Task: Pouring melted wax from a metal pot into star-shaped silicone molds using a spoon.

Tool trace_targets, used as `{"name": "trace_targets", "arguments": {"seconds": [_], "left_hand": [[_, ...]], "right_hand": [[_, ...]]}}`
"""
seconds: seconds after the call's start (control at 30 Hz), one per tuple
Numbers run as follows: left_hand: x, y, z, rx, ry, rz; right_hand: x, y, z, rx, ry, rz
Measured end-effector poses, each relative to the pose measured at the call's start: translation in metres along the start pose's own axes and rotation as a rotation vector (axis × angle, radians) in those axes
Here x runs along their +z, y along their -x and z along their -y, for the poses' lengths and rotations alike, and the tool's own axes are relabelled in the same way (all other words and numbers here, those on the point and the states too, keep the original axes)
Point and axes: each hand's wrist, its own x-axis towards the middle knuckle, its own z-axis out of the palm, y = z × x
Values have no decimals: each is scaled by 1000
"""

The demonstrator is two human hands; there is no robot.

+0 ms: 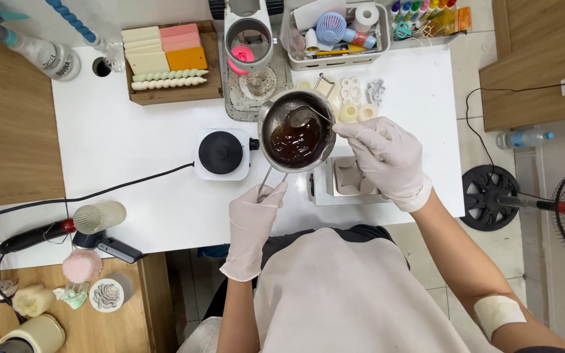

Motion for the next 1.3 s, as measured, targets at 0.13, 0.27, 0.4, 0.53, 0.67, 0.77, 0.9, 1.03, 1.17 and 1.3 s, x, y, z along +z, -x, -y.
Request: {"name": "trace_targets", "arguments": {"seconds": [0.13, 0.27, 0.4, 0.53, 0.67, 0.77, 0.9, 1.03, 1.17, 1.3], "left_hand": [[13, 10, -7, 23, -41, 19], [25, 16, -12, 71, -62, 26], [34, 18, -14, 117, -98, 28], [38, 23, -16, 116, -98, 23], [40, 24, -17, 110, -97, 21], [41, 23, -16, 111, -106, 18], [41, 24, -14, 116, -108, 14], [41, 22, -12, 130, -116, 8], [41, 21, -11, 136, -121, 9], [42, 21, -11, 108, -152, 17]], "right_hand": [[-8, 11, 5, 231, -127, -11], [-11, 19, 0, 413, -190, -7], [-13, 23, -7, 416, -191, -10], [-17, 25, -8, 414, -163, -8], [-21, 30, -10, 346, -61, -21], [-26, 32, -11, 257, -32, -46], [-30, 35, -12, 104, 58, -68], [-31, 41, -18, 29, 107, -95], [-33, 44, -17, -60, 149, -128], [-34, 47, -19, -84, 140, -159]]}}
